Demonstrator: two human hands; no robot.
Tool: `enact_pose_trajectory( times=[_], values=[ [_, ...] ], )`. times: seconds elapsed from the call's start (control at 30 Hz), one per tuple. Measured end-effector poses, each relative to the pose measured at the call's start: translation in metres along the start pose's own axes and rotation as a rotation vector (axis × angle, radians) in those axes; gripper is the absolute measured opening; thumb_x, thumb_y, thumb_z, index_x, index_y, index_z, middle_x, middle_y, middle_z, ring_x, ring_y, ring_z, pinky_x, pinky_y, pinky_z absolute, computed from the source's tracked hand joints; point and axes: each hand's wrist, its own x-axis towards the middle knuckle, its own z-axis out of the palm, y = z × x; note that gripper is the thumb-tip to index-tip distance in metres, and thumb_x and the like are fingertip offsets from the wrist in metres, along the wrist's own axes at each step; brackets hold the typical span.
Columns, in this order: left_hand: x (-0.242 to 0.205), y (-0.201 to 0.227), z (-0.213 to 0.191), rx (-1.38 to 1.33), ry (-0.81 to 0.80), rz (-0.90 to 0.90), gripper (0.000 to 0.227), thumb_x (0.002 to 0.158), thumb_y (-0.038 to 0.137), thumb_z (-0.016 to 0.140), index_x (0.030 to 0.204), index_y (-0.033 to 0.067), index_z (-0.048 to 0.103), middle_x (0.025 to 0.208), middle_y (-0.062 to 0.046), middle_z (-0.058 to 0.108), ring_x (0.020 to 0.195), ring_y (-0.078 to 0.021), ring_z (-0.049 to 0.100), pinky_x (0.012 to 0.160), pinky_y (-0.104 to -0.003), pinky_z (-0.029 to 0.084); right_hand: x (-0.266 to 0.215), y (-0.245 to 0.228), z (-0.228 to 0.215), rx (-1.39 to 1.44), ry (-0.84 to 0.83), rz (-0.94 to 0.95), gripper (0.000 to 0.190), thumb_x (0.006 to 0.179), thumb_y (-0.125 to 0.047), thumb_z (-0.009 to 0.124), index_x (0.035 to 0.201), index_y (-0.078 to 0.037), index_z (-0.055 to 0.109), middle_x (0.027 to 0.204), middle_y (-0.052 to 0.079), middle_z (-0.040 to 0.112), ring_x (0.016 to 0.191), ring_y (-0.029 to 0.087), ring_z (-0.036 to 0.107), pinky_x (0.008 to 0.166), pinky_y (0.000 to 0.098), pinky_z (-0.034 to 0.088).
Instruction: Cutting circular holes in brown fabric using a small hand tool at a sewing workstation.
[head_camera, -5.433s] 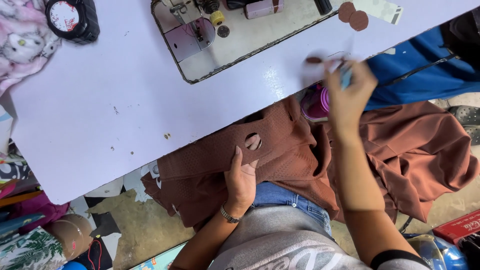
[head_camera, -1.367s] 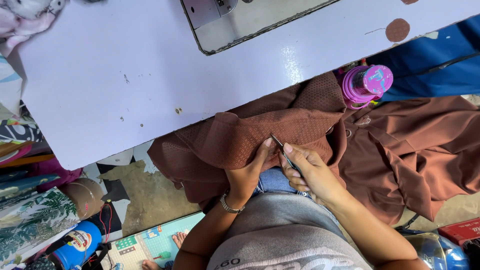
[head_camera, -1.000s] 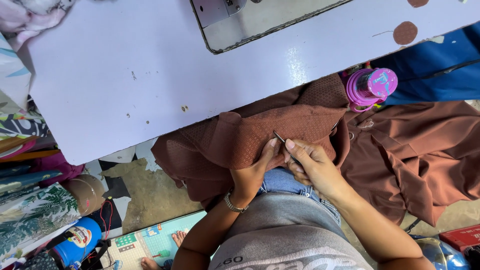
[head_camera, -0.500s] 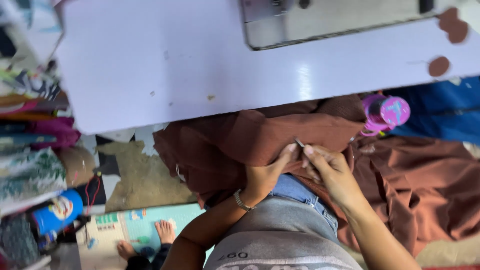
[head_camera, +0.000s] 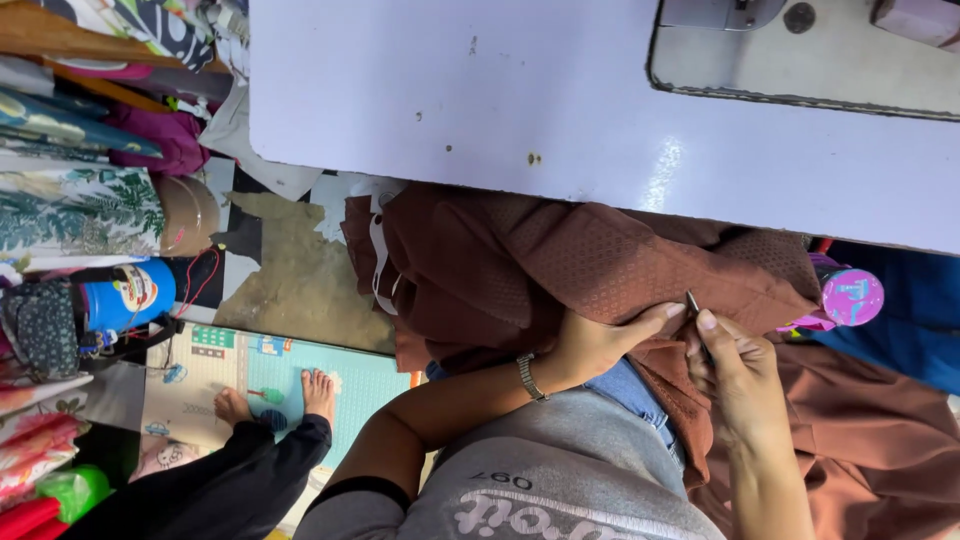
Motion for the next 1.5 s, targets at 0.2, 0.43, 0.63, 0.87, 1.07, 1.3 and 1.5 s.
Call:
enact_pose_trajectory(
  times=[0.2,0.43,0.63,0.87,1.07,1.3,1.5],
  values=[
    [0.002,0.011,-0.006,0.069,-0.042,0.085,0.015,0.097,0.012,0.076,0.111,0.0067,0.073,0.113,-0.002,0.075,0.110,-0.0119,0.072,0.105,-0.026,0.058,0.000,0.003,-0.002,-0.003,-0.001,-0.001,0.044,0.111,-0.034,0.051,0.076,-0.007,0.055,0.054,-0.001,0.029,0.047,0.007,0.020,0.043,0.0235,0.014],
    [0.003,0.004,-0.008,0.148,-0.030,0.195,0.015,0.105,0.017,0.068,0.115,0.0057,0.071,0.115,-0.003,0.074,0.115,-0.0154,0.071,0.109,-0.029,0.057,-0.001,-0.007,0.004,-0.062,0.023,0.045,0.048,0.113,-0.039,0.049,0.081,-0.004,0.055,0.055,0.000,0.028,0.046,0.009,0.021,0.042,0.0248,0.014],
    [0.006,0.005,-0.009,0.159,-0.023,0.221,0.015,0.106,0.020,0.066,0.114,0.0069,0.069,0.114,-0.002,0.072,0.114,-0.0170,0.070,0.110,-0.031,0.055,0.001,-0.002,0.000,-0.047,0.000,0.035,0.047,0.113,-0.037,0.048,0.082,-0.003,0.056,0.053,0.000,0.026,0.045,0.008,0.019,0.041,0.0250,0.013],
    [0.003,0.016,-0.009,0.131,-0.046,0.185,0.017,0.105,0.020,0.068,0.113,0.0049,0.070,0.111,-0.004,0.073,0.110,-0.0176,0.072,0.102,-0.030,0.058,-0.002,-0.004,-0.003,-0.047,0.048,0.040,0.046,0.113,-0.036,0.048,0.084,-0.002,0.058,0.054,0.001,0.028,0.045,0.009,0.019,0.040,0.0257,0.014],
    [0.008,0.026,-0.014,-0.002,-0.047,0.005,0.037,0.096,0.007,0.076,0.116,-0.0226,0.063,0.107,-0.031,0.072,0.108,-0.0304,0.068,0.075,-0.045,0.064,0.003,-0.004,-0.001,-0.003,0.077,-0.109,0.042,0.107,-0.023,0.056,0.081,0.008,0.065,0.048,0.004,0.029,0.039,0.005,0.018,0.032,0.0216,0.018],
    [0.001,-0.014,-0.025,0.075,0.016,-0.001,0.039,0.103,0.018,0.069,0.130,-0.0098,0.064,0.131,-0.021,0.068,0.126,-0.0255,0.061,0.111,-0.048,0.047,0.005,-0.019,-0.010,-0.119,-0.010,-0.084,0.042,0.107,-0.016,0.059,0.070,0.003,0.067,0.047,0.004,0.036,0.045,0.007,0.024,0.037,0.0225,0.028],
    [-0.005,-0.022,-0.030,-0.048,0.069,-0.142,0.049,0.103,0.018,0.068,0.145,-0.0035,0.055,0.150,-0.014,0.056,0.136,-0.0215,0.049,0.116,-0.049,0.040,0.006,-0.026,-0.013,-0.129,-0.059,-0.077,0.040,0.104,-0.016,0.062,0.069,0.002,0.069,0.047,0.005,0.040,0.045,0.008,0.029,0.038,0.0235,0.032]
  ],
)
